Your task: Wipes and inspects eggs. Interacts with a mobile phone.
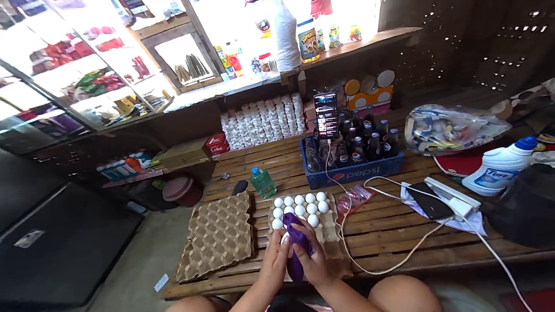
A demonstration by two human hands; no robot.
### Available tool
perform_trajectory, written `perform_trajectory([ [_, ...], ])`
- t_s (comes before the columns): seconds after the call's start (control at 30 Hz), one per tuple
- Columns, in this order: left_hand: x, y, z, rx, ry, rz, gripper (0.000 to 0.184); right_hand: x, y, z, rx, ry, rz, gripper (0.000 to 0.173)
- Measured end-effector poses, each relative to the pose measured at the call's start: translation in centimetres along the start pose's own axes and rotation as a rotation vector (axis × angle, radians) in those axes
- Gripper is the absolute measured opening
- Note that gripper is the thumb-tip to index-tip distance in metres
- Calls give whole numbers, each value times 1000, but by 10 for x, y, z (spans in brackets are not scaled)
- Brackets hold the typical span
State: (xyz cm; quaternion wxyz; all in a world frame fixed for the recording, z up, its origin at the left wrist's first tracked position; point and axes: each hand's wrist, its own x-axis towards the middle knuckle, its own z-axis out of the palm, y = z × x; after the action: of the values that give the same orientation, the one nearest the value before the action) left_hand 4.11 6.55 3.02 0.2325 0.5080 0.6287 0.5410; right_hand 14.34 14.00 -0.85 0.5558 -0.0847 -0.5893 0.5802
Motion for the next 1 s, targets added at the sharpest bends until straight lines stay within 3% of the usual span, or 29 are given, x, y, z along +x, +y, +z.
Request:
perform_trajectory([
  [0.07, 1, 2, 1, -115, 21, -44, 44, 0, 0, 0, 0, -3, 4, 42],
  [0.2, 3, 12, 0, -330, 149, -164, 50, -2, 11, 0, -187, -143, -224, 43],
  [0.33, 0, 6, -2, -171, 109, -14, 53, -1, 9, 0, -254, -173, -297, 46],
  [0.43, -4, 1, 0, -41, 50, 43, 59, 1, 6, -2, -161, -132, -202, 45],
  [0.6, -4, -1, 3, -76, 47, 3, 45, 1, -4, 1, 35, -11, 81, 54],
  [0.83, -1, 8, -2, -360, 140, -171, 46, -1, 5, 1, -339, -214, -312, 43],
  [1.0, -2, 10, -2, -296, 93, -91, 45, -1, 6, 1, -327, -197, -358, 50],
])
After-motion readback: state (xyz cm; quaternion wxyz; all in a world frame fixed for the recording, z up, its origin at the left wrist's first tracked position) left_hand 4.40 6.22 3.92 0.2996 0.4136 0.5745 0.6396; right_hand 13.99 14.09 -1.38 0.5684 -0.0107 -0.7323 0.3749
